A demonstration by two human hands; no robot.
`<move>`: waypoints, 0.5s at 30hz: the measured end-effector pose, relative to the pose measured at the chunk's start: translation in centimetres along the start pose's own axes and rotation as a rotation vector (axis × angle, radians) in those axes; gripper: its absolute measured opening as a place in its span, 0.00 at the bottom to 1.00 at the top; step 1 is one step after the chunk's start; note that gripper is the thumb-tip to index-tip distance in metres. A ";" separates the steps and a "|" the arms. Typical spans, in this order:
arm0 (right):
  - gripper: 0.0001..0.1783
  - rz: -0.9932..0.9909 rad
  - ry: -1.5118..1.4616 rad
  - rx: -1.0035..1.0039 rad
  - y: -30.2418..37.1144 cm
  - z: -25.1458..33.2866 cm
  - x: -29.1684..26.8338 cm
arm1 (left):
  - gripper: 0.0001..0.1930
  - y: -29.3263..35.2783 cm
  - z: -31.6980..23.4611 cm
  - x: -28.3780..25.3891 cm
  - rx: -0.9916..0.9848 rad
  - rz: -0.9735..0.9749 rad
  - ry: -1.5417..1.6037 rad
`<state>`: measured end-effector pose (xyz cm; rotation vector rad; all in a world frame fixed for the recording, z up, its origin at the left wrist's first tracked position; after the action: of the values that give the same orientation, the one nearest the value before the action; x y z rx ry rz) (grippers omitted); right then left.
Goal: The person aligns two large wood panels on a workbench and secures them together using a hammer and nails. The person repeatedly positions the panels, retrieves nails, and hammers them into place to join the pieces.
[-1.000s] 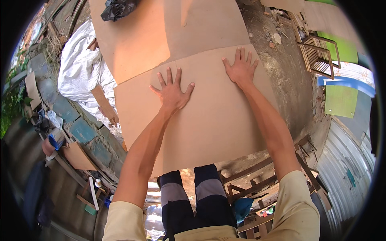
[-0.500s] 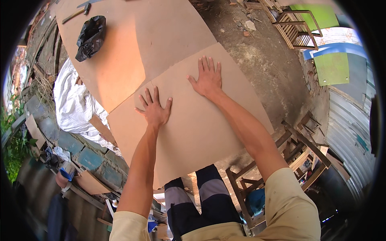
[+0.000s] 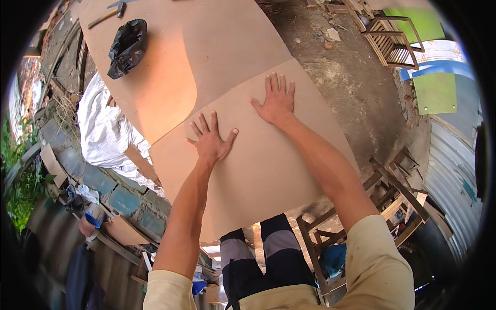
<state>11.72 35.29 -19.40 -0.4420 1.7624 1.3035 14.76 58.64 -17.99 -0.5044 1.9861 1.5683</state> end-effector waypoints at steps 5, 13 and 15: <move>0.54 -0.007 0.020 -0.015 -0.4 0.2 0.2 | 0.60 -0.5 0.1 -0.8 0.010 0.059 -0.032; 0.57 -0.016 0.014 0.004 -1.1 0.3 0.1 | 0.60 -0.3 -0.2 -1.4 0.022 0.121 -0.047; 0.57 -0.020 0.017 0.006 -1.1 0.2 0.3 | 0.60 -0.1 0.0 -1.2 0.024 0.106 -0.038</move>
<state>12.46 35.09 -20.33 -0.4679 1.7715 1.2833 15.75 58.54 -17.34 -0.3633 2.0296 1.6033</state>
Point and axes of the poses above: each hand's wrist, its own y-axis away from the middle knuckle, its own x-axis out of the palm, z = x × y, the point moved 4 cm from there along -y, towards the middle knuckle, and after that the axes turned 1 degree about y, right-handed, at the moved point
